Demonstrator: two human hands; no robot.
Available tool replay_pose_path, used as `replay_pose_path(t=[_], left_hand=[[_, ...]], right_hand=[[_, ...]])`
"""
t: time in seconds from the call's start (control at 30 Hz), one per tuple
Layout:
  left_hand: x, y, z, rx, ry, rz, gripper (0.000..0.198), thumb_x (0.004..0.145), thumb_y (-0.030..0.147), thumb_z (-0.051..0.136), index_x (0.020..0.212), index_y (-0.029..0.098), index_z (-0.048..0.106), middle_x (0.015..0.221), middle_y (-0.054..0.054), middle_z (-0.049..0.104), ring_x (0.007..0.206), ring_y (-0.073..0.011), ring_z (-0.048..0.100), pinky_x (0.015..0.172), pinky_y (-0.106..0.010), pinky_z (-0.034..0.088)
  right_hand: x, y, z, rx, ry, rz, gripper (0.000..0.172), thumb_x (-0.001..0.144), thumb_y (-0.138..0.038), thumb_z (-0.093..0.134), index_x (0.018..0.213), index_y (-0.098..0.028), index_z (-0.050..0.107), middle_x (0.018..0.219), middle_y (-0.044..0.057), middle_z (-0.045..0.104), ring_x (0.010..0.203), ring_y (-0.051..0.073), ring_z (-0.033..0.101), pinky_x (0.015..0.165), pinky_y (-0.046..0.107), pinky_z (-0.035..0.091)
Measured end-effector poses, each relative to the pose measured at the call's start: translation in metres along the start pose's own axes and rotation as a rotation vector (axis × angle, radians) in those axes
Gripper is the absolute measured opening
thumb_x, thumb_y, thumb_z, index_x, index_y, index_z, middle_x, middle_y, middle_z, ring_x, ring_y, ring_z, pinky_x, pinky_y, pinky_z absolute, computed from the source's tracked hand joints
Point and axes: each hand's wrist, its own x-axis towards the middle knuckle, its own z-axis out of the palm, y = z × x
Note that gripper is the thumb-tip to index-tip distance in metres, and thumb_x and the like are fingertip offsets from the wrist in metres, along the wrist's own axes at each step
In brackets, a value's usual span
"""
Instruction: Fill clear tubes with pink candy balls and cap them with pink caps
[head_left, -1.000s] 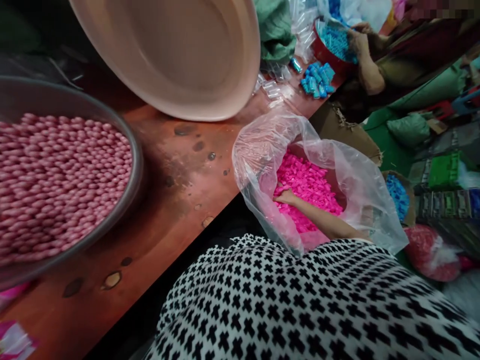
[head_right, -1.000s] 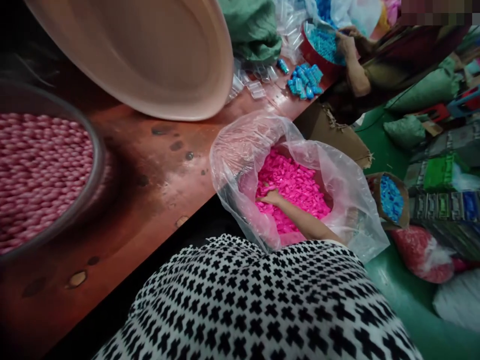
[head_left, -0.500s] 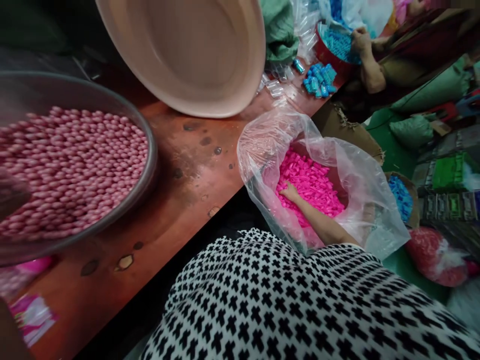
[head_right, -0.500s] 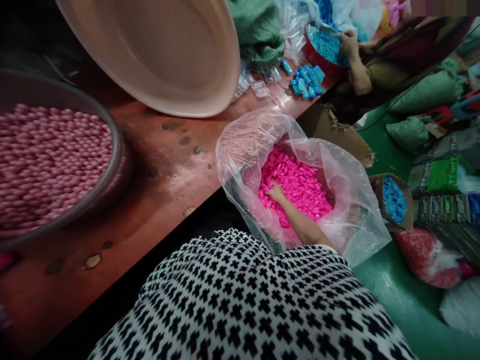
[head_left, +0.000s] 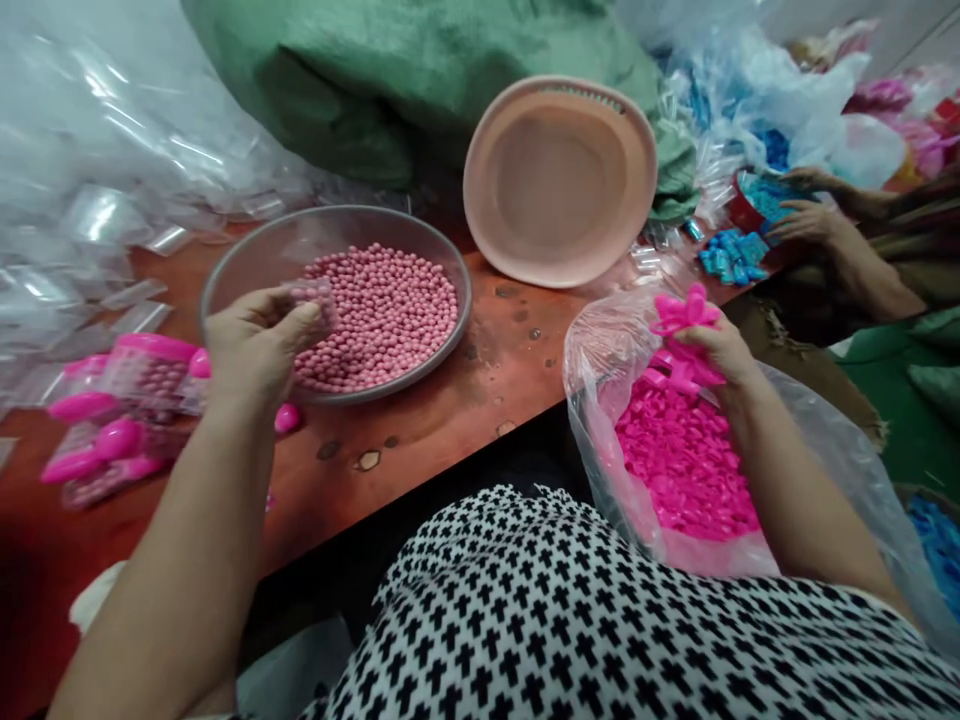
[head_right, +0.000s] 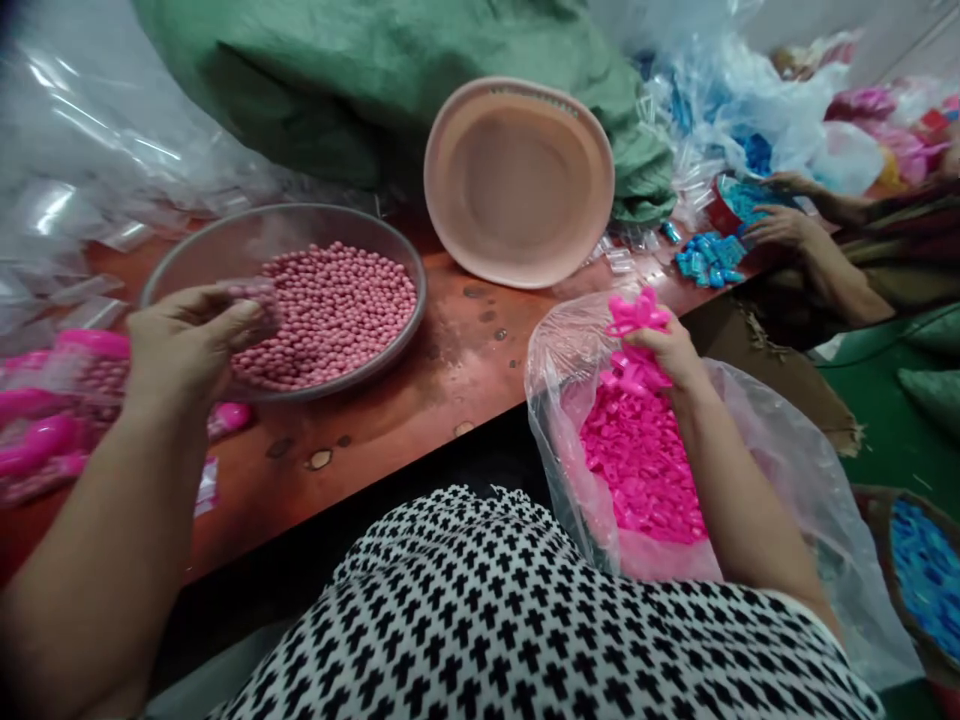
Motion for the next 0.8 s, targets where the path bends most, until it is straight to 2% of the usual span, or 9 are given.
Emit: replay_pose_path(t=[0.07, 0.13, 0.23, 0.3, 0.37, 0.47, 0.6, 0.7, 0.8], left_hand=[[0.000, -0.002, 0.000, -0.001, -0.022, 0.000, 0.027, 0.060, 0.022, 0.088, 0.082, 0.018, 0.073, 0.069, 0.009, 0.072, 0.064, -0.0081, 0.063, 0.070, -0.029, 0.060], [0.001, -0.003, -0.003, -0.003, -0.039, -0.009, 0.027, 0.061, 0.023, 0.089, 0.083, 0.018, 0.074, 0.068, 0.008, 0.072, 0.064, -0.0088, 0.064, 0.068, -0.029, 0.059], [0.002, -0.004, -0.006, -0.031, -0.048, -0.010, 0.029, 0.059, 0.026, 0.090, 0.083, 0.019, 0.076, 0.069, 0.006, 0.073, 0.064, -0.0104, 0.064, 0.066, -0.028, 0.059], [0.002, -0.005, -0.008, -0.060, -0.055, -0.007, 0.030, 0.058, 0.027, 0.091, 0.084, 0.020, 0.077, 0.072, 0.005, 0.075, 0.067, -0.0113, 0.065, 0.066, -0.028, 0.059], [0.002, -0.005, -0.009, -0.087, -0.053, -0.002, 0.032, 0.057, 0.028, 0.091, 0.085, 0.020, 0.078, 0.076, 0.005, 0.076, 0.070, -0.0117, 0.066, 0.069, -0.027, 0.060], [0.001, -0.006, -0.010, -0.102, -0.064, -0.002, 0.035, 0.057, 0.032, 0.093, 0.087, 0.021, 0.078, 0.082, 0.003, 0.077, 0.074, -0.0126, 0.067, 0.073, -0.029, 0.062], [0.000, -0.007, -0.013, -0.077, -0.076, 0.007, 0.037, 0.058, 0.036, 0.093, 0.089, 0.022, 0.079, 0.084, 0.002, 0.077, 0.077, -0.0143, 0.067, 0.075, -0.030, 0.062], [0.000, -0.007, -0.014, -0.071, -0.077, 0.017, 0.038, 0.059, 0.036, 0.092, 0.091, 0.021, 0.079, 0.083, 0.001, 0.077, 0.075, -0.0138, 0.067, 0.074, -0.029, 0.062], [-0.002, -0.005, -0.012, -0.086, -0.080, 0.025, 0.036, 0.061, 0.033, 0.090, 0.093, 0.019, 0.080, 0.085, -0.001, 0.078, 0.074, -0.0126, 0.067, 0.075, -0.027, 0.062]], right_hand=[[0.039, -0.035, 0.003, 0.415, -0.003, 0.022, 0.059, 0.089, -0.036, 0.044, 0.145, -0.020, 0.047, 0.118, 0.016, 0.071, 0.091, 0.029, 0.071, 0.074, 0.044, 0.058], [0.082, -0.071, 0.010, 0.518, 0.008, -0.037, 0.059, 0.083, -0.035, 0.052, 0.140, -0.017, 0.050, 0.116, 0.014, 0.070, 0.090, 0.027, 0.070, 0.073, 0.041, 0.058], [0.149, -0.111, 0.024, 0.340, 0.147, -0.107, 0.056, 0.082, -0.031, 0.053, 0.137, -0.018, 0.050, 0.120, 0.013, 0.067, 0.095, 0.024, 0.068, 0.076, 0.038, 0.056], [0.186, -0.123, 0.035, 0.089, 0.253, -0.114, 0.058, 0.081, -0.031, 0.057, 0.137, -0.019, 0.050, 0.117, 0.011, 0.067, 0.101, 0.025, 0.066, 0.085, 0.038, 0.053], [0.212, -0.126, 0.049, -0.121, 0.284, -0.099, 0.059, 0.085, -0.034, 0.056, 0.141, -0.018, 0.047, 0.124, 0.015, 0.064, 0.110, 0.028, 0.063, 0.090, 0.039, 0.050], [0.232, -0.119, 0.076, -0.255, 0.218, -0.115, 0.064, 0.090, -0.039, 0.056, 0.148, -0.016, 0.042, 0.140, 0.021, 0.053, 0.122, 0.032, 0.057, 0.098, 0.043, 0.046], [0.236, -0.107, 0.102, -0.233, 0.032, -0.263, 0.077, 0.085, -0.047, 0.067, 0.150, -0.015, 0.041, 0.147, 0.021, 0.049, 0.131, 0.032, 0.052, 0.107, 0.043, 0.042], [0.232, -0.103, 0.100, -0.219, -0.009, -0.317, 0.064, 0.096, -0.045, 0.050, 0.148, -0.009, 0.041, 0.147, 0.023, 0.050, 0.134, 0.030, 0.049, 0.109, 0.041, 0.040], [0.217, -0.112, 0.089, -0.305, 0.099, -0.257, 0.055, 0.101, -0.039, 0.039, 0.147, -0.009, 0.043, 0.152, 0.022, 0.047, 0.139, 0.030, 0.045, 0.110, 0.042, 0.037]])
